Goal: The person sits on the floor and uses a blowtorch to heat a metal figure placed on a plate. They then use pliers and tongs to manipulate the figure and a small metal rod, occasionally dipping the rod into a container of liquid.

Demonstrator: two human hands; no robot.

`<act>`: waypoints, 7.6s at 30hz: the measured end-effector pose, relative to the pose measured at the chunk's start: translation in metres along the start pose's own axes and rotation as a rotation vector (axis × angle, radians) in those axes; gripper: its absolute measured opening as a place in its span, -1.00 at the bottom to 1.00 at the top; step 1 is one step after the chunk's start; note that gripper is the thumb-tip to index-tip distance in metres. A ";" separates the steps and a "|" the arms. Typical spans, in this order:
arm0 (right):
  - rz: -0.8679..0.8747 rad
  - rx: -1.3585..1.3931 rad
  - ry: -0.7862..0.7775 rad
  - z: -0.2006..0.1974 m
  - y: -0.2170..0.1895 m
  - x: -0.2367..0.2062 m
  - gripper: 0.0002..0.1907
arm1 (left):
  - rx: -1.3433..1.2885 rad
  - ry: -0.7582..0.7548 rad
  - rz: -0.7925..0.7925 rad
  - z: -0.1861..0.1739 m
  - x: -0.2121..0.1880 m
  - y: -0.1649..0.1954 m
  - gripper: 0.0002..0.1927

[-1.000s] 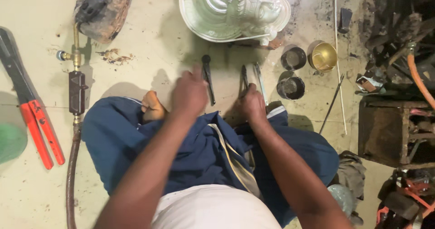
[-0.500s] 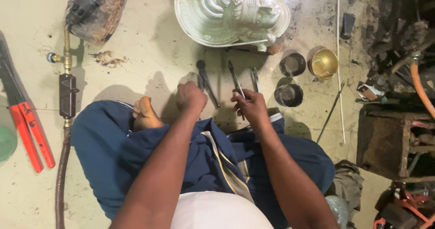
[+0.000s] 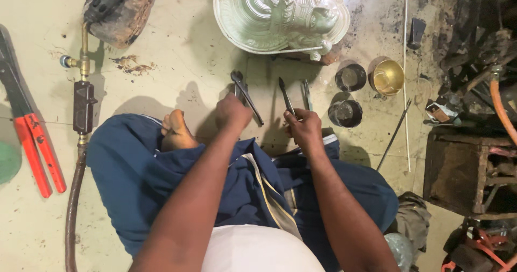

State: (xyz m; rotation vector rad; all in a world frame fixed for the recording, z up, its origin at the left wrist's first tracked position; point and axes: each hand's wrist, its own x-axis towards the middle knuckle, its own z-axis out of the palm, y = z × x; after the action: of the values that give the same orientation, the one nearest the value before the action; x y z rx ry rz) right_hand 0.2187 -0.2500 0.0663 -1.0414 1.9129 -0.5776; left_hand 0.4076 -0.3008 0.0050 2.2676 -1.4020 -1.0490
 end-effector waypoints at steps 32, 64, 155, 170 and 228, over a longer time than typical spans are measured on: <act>-0.107 0.126 0.106 0.003 -0.015 0.015 -0.68 | -0.675 -0.105 0.278 0.040 0.026 0.031 -0.80; -0.103 0.111 0.102 0.003 -0.015 0.015 -0.64 | -0.433 -0.115 0.270 0.040 0.025 0.027 -0.72; -0.800 -0.743 0.317 -0.101 -0.068 0.086 -0.79 | -0.300 -0.059 0.419 -0.004 0.052 0.045 -0.66; -0.757 -0.705 0.304 -0.107 -0.053 0.101 -0.70 | -0.283 -0.067 0.419 0.005 0.055 0.043 -0.65; -0.768 -0.324 0.399 0.020 -0.075 0.049 -0.80 | -0.243 -0.302 0.203 -0.078 0.041 0.110 -0.56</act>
State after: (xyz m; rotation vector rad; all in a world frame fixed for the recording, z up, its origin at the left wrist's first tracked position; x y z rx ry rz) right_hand 0.2554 -0.3319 0.0864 -2.0271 1.9383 -0.9741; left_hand 0.4006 -0.4007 0.1039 1.8111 -1.4840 -1.4475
